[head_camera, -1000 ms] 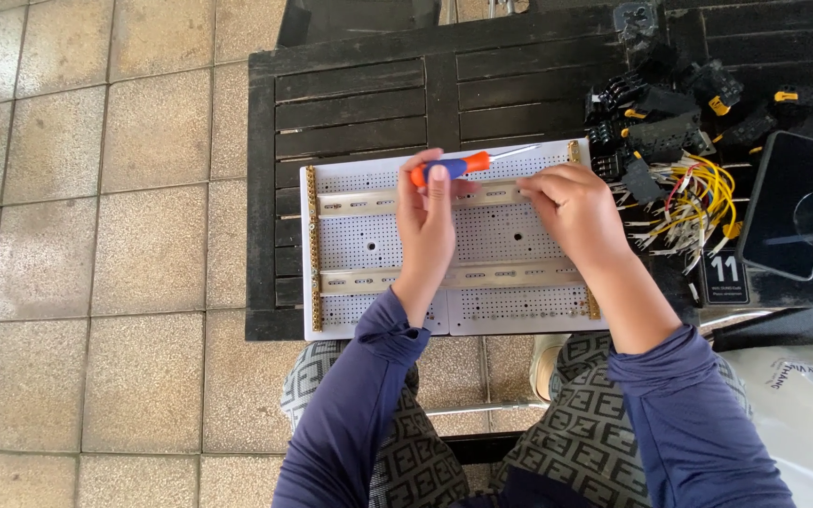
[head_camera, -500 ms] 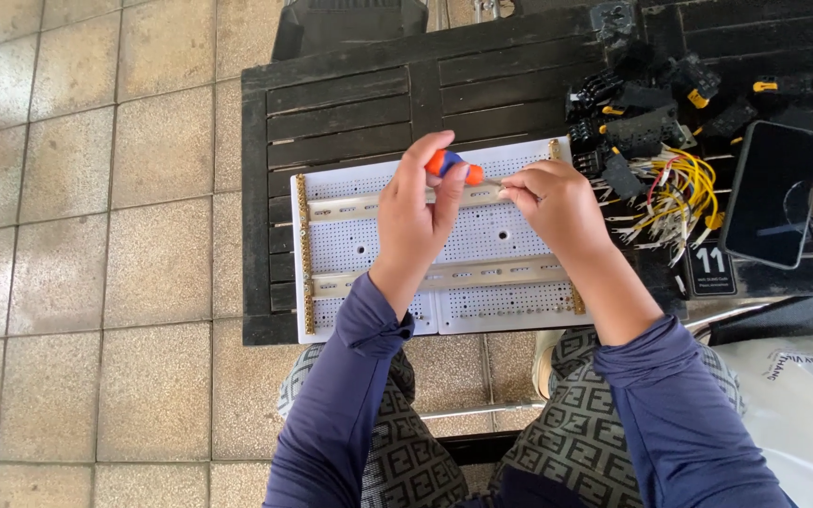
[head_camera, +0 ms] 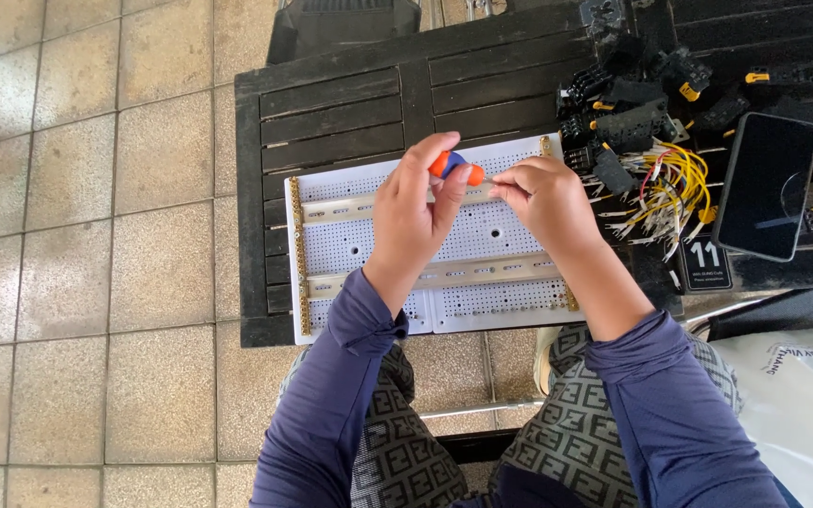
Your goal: Mounting electrical terminal blocks onto a DIN rail and using a screwdriver to secure components.
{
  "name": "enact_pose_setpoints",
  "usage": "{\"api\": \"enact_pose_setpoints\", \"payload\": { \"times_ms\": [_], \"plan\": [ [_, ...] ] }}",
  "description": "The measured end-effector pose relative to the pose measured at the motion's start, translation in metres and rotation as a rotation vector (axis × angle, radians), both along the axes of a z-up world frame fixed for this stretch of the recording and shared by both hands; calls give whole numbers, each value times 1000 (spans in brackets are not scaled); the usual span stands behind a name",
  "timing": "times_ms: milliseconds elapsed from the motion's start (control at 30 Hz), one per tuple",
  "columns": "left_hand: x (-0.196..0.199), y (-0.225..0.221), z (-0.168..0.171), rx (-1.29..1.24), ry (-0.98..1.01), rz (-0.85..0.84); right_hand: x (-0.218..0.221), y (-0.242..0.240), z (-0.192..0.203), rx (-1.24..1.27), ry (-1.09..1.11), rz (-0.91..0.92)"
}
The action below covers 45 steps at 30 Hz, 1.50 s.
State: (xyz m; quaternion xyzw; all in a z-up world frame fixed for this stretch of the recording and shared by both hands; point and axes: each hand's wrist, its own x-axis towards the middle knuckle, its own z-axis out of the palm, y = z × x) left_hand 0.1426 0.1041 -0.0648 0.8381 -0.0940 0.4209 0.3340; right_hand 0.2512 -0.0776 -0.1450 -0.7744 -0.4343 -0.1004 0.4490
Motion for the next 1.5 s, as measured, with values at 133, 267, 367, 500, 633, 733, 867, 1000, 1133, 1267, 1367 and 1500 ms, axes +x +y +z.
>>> {"api": "enact_pose_setpoints", "payload": {
  "times_ms": [133, 267, 367, 500, 633, 733, 867, 1000, 1133, 1267, 1367, 1500],
  "plan": [
    [4, -1, -1, 59, 10, -21, -1, -1, 2, -10, 4, 0],
    [7, -6, 7, 202, -11, 11, 1, 1, 0, 21, -6, 11],
    [6, -17, 27, 244, 49, 8, 5, 0, -17, 25, -40, -7],
    [4, -25, 54, 238, 164, 66, 1, 0, -3, 13, -48, 2],
    [5, -32, 64, 235, 257, 33, 4, 0, -13, 2, -61, -34],
    [10, -29, 62, 221, 388, -34, 8, -3, -20, -10, 16, 18],
    [8, -25, 69, 98, 431, -65, 3, -3, -2, -11, 38, 40],
    [0, -23, 73, -11, 424, -53, 1, -3, 1, -44, 68, 65],
    [-5, -12, 56, -124, 394, -57, 1, -1, 5, -68, 69, 60],
    [-15, -6, 24, -387, 386, -54, 0, 0, 3, -35, 68, 49],
    [-20, -4, 2, -591, 345, -78, -3, -2, 11, 16, 189, 20],
    [-22, -1, -3, -724, 254, -100, -3, -10, 16, 219, 449, -61]
  ]
}}
